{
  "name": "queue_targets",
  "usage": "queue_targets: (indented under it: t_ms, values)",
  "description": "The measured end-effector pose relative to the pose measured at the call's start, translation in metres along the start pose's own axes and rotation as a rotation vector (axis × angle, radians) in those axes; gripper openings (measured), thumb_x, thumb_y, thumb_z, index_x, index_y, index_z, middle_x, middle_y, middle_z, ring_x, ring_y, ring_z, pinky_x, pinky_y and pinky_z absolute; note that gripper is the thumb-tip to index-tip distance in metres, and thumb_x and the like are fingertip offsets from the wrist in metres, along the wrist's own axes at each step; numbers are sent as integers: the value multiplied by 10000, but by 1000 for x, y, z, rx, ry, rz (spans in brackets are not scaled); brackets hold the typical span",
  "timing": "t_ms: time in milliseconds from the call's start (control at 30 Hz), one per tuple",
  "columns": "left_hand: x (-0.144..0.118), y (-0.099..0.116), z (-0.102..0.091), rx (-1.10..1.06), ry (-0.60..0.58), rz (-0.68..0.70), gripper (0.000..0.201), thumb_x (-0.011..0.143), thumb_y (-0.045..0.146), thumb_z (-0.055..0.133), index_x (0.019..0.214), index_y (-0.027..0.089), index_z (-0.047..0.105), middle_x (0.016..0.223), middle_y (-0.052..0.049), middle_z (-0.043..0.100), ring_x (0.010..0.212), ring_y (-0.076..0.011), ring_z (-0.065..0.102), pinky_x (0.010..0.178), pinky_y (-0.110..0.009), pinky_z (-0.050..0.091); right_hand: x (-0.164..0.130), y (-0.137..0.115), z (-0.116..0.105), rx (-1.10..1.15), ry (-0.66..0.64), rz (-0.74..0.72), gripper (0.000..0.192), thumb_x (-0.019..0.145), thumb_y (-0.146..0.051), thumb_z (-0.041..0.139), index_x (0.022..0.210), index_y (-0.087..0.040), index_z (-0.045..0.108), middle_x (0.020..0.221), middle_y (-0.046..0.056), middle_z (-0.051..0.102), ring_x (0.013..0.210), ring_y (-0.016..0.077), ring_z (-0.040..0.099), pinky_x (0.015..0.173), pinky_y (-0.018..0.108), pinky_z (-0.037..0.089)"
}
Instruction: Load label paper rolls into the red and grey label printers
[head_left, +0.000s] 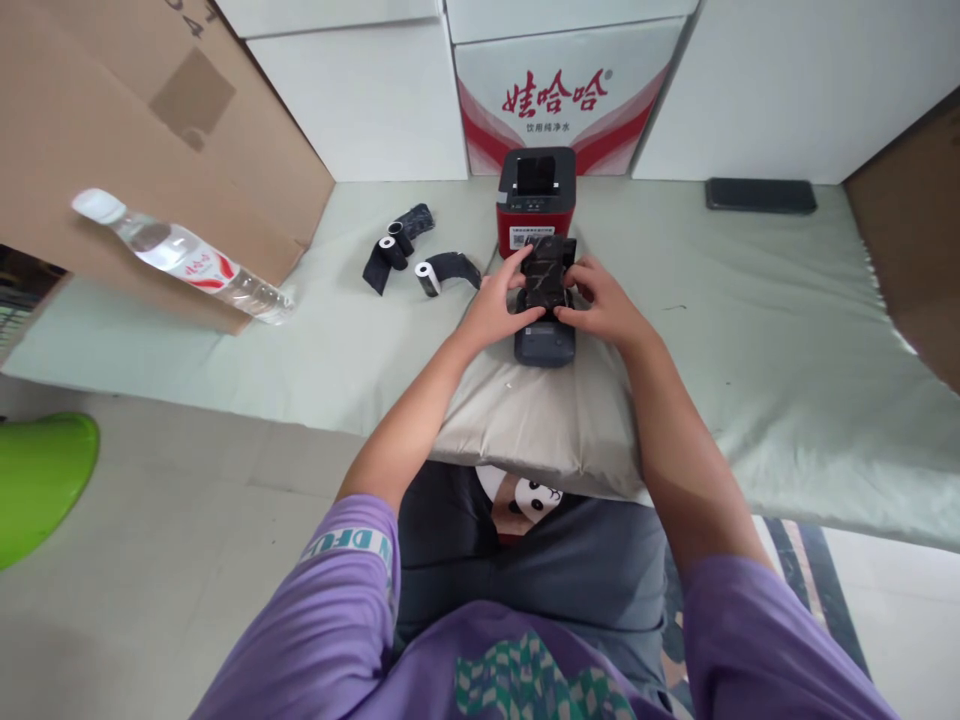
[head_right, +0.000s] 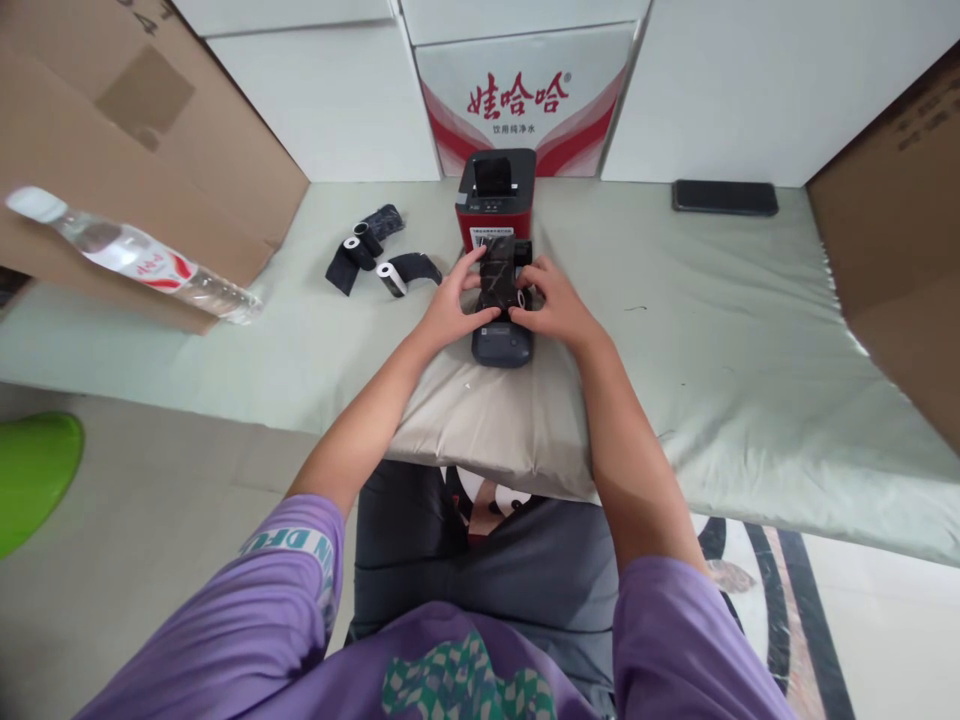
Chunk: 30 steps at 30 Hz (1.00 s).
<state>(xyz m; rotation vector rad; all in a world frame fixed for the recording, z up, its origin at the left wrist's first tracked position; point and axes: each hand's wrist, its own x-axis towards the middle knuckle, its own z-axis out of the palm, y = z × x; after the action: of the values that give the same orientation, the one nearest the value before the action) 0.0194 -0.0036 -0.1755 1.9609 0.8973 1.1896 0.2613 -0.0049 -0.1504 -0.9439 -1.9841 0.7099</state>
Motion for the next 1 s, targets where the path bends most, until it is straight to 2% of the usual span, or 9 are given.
queue_targets:
  t_ms: [133, 267, 433, 600, 800, 900, 1000]
  values:
    - [0, -4, -3, 22, 3, 3, 1045, 722, 583, 965, 1613, 359, 469, 1254, -108, 781, 1318, -408, 718, 1314, -717, 298, 0, -3, 0, -16, -5, 5, 356, 740, -515, 847, 840, -249, 632, 948, 39, 564, 795, 203, 506, 740, 374, 459]
    - [-1, 1, -6, 18, 23, -2, 1018, 715, 562, 976, 1594, 373, 499, 1263, -102, 772, 1347, -414, 700, 1309, -710, 326, 0, -8, -3, -17, -49, 7, 353, 766, -515, 832, 844, -251, 610, 864, 10, 588, 752, 188, 490, 723, 351, 430]
    - [-1, 9, -7, 16, 37, -3, 965, 735, 565, 966, 1572, 373, 525, 1264, -87, 765, 1348, -403, 697, 1310, -693, 352, 0, -10, -4, -5, -36, 10, 304, 765, -465, 820, 851, -252, 620, 872, 10, 639, 762, 186, 503, 732, 354, 441]
    - [-1, 6, -5, 66, 10, 58, 922, 819, 660, 869, 1595, 333, 494, 1257, -101, 769, 1291, -361, 725, 1265, -628, 447, -1, -9, -3, -38, -11, -7, 264, 749, -423, 806, 890, -252, 663, 895, 20, 655, 794, 206, 546, 772, 374, 469]
    - [-1, 4, -8, 212, -2, 152, 901, 958, 749, 658, 1662, 271, 363, 1299, -136, 759, 1294, -335, 730, 1236, -598, 490, -3, -8, -1, -89, 5, -17, 280, 769, -444, 782, 959, -249, 716, 949, 50, 694, 842, 245, 582, 815, 428, 516]
    - [-1, 3, -9, 198, -20, 150, 927, 955, 767, 644, 1674, 270, 336, 1310, -147, 756, 1308, -342, 725, 1233, -598, 494, -3, -9, -1, -105, -25, -14, 309, 785, -459, 769, 1018, -260, 734, 1007, 65, 717, 878, 268, 599, 846, 460, 532]
    - [-2, 1, -8, 177, -37, 120, 915, 950, 751, 667, 1668, 279, 354, 1343, -147, 743, 1342, -347, 707, 1250, -610, 477, -4, -10, -1, -112, -22, -22, 314, 785, -487, 754, 1000, -260, 723, 1011, 76, 709, 892, 280, 606, 855, 471, 533]
